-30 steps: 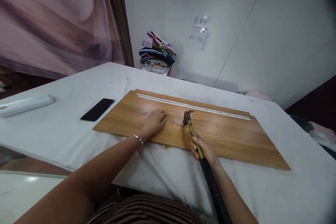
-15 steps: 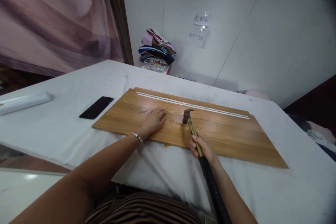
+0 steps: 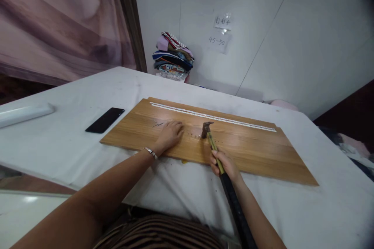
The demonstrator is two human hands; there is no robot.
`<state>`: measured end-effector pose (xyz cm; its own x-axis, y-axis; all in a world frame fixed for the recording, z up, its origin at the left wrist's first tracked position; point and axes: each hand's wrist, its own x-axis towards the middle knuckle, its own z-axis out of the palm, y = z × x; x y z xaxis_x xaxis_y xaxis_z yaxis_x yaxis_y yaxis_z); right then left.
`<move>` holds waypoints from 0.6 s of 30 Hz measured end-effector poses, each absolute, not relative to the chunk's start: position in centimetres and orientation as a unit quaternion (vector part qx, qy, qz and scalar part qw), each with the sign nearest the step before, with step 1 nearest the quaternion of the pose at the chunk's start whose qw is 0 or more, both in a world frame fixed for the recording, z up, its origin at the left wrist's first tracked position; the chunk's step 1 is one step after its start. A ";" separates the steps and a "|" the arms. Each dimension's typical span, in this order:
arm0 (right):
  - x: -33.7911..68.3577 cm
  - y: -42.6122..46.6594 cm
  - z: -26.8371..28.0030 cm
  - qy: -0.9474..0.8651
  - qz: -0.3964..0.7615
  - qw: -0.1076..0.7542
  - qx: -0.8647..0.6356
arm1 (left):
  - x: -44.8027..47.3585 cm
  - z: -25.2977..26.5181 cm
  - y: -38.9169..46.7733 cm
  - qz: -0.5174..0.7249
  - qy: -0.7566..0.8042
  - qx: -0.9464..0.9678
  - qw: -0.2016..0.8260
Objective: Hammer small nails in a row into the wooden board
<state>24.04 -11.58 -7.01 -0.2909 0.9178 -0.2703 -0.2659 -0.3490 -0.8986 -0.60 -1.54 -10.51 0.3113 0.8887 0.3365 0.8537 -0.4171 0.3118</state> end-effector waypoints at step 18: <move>24.4 -11.5 -7.6 -0.391 0.707 0.423 -0.410 | -0.6 -10.6 -1.5 0.226 0.542 0.809 0.030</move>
<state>24.43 -11.51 -7.56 -0.3053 0.9193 -0.2485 -0.2779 -0.3356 -0.9001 -0.62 -1.52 -10.63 0.3106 0.8905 0.3325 0.8631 -0.4108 0.2938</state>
